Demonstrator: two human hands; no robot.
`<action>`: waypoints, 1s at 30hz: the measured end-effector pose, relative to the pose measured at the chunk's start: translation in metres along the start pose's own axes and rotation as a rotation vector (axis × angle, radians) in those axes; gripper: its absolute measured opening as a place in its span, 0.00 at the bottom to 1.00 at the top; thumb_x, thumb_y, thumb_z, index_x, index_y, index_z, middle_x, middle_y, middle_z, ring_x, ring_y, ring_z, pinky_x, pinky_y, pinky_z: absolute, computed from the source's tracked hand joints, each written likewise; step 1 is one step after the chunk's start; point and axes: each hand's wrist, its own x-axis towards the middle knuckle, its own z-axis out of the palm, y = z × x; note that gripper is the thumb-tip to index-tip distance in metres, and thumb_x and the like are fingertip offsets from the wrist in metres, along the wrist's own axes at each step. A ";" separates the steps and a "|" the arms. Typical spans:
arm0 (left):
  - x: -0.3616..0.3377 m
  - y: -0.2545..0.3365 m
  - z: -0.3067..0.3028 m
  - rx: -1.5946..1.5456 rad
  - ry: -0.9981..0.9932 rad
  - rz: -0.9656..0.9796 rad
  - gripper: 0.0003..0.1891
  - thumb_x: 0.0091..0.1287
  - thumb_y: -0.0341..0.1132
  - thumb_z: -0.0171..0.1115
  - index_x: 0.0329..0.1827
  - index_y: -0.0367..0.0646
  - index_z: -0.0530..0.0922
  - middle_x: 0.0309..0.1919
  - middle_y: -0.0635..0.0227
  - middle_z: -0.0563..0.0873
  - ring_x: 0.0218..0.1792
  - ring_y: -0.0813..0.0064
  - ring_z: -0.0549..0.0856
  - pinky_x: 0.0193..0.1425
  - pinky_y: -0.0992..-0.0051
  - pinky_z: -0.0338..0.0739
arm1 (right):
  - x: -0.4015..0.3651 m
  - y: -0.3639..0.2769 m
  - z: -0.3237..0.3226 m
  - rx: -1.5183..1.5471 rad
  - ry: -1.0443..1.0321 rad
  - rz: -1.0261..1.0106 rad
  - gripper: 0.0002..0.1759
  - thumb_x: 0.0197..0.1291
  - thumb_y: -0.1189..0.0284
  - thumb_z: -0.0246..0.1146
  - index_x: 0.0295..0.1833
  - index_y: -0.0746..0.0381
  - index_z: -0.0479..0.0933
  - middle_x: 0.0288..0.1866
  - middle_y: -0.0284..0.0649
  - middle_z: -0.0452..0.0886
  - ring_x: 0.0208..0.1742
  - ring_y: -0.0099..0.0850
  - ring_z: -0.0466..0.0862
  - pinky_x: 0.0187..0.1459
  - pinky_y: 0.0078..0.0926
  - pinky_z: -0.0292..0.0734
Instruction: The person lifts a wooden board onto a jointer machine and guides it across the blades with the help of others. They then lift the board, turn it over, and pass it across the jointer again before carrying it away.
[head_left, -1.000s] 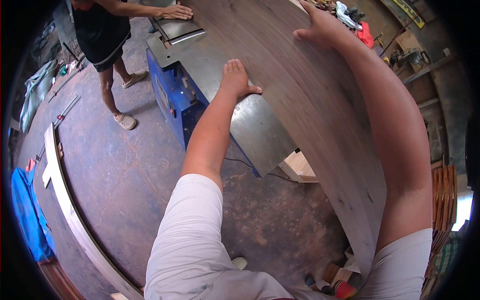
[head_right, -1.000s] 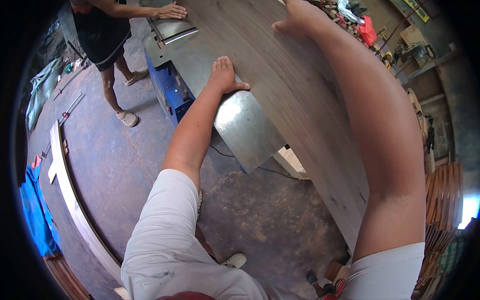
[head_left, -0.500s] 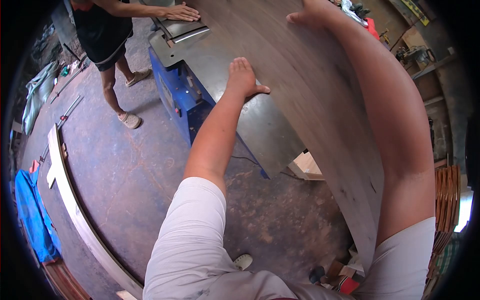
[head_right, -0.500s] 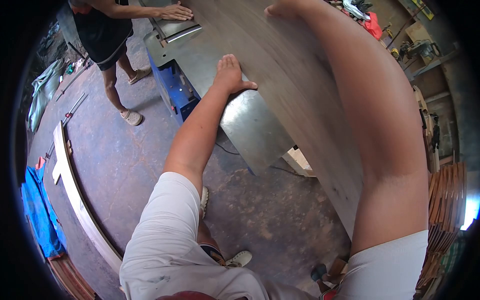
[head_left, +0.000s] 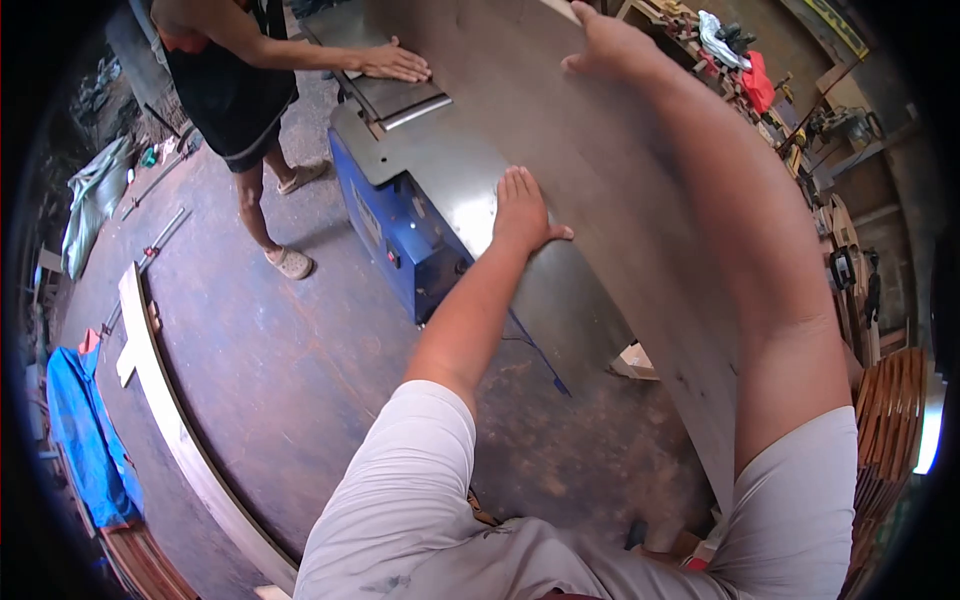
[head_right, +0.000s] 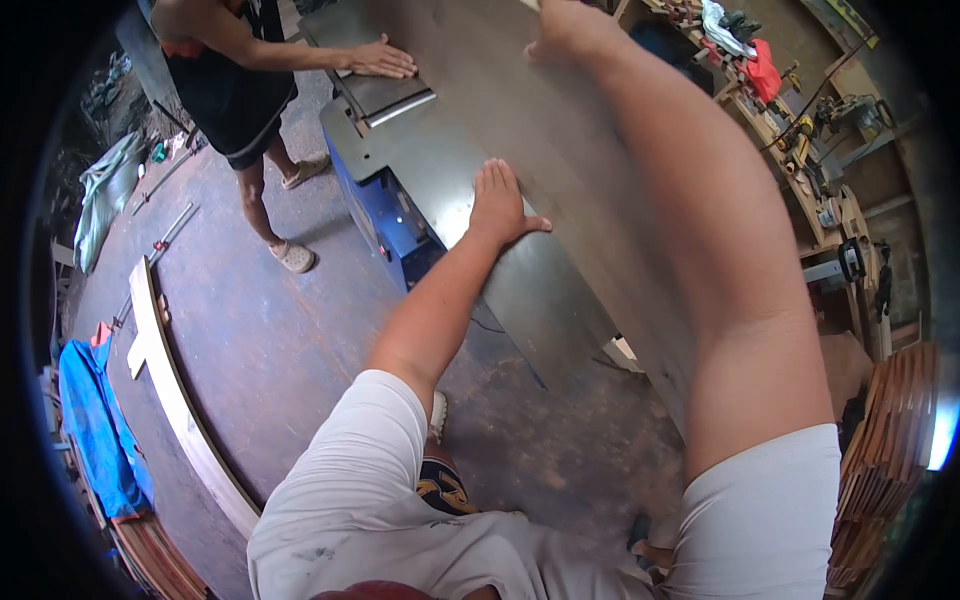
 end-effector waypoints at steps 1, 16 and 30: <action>0.001 0.000 -0.001 -0.017 -0.006 -0.004 0.76 0.45 0.75 0.72 0.78 0.15 0.46 0.78 0.29 0.56 0.82 0.40 0.52 0.85 0.52 0.43 | 0.001 -0.006 -0.001 -0.001 0.026 0.018 0.54 0.54 0.58 0.76 0.83 0.54 0.55 0.63 0.54 0.83 0.64 0.48 0.83 0.63 0.42 0.79; 0.000 0.004 -0.018 -0.051 -0.144 -0.051 0.75 0.48 0.74 0.71 0.79 0.17 0.44 0.80 0.32 0.51 0.84 0.44 0.48 0.86 0.54 0.37 | 0.067 -0.046 -0.006 0.072 -0.030 0.044 0.51 0.60 0.56 0.73 0.82 0.53 0.52 0.71 0.57 0.74 0.70 0.52 0.77 0.66 0.48 0.77; -0.001 0.003 -0.011 -0.057 -0.122 -0.052 0.74 0.49 0.76 0.69 0.80 0.21 0.42 0.82 0.37 0.51 0.84 0.46 0.47 0.86 0.54 0.38 | -0.421 0.164 -0.055 0.160 -0.102 0.154 0.61 0.49 0.69 0.78 0.85 0.57 0.48 0.70 0.57 0.72 0.68 0.58 0.76 0.65 0.44 0.74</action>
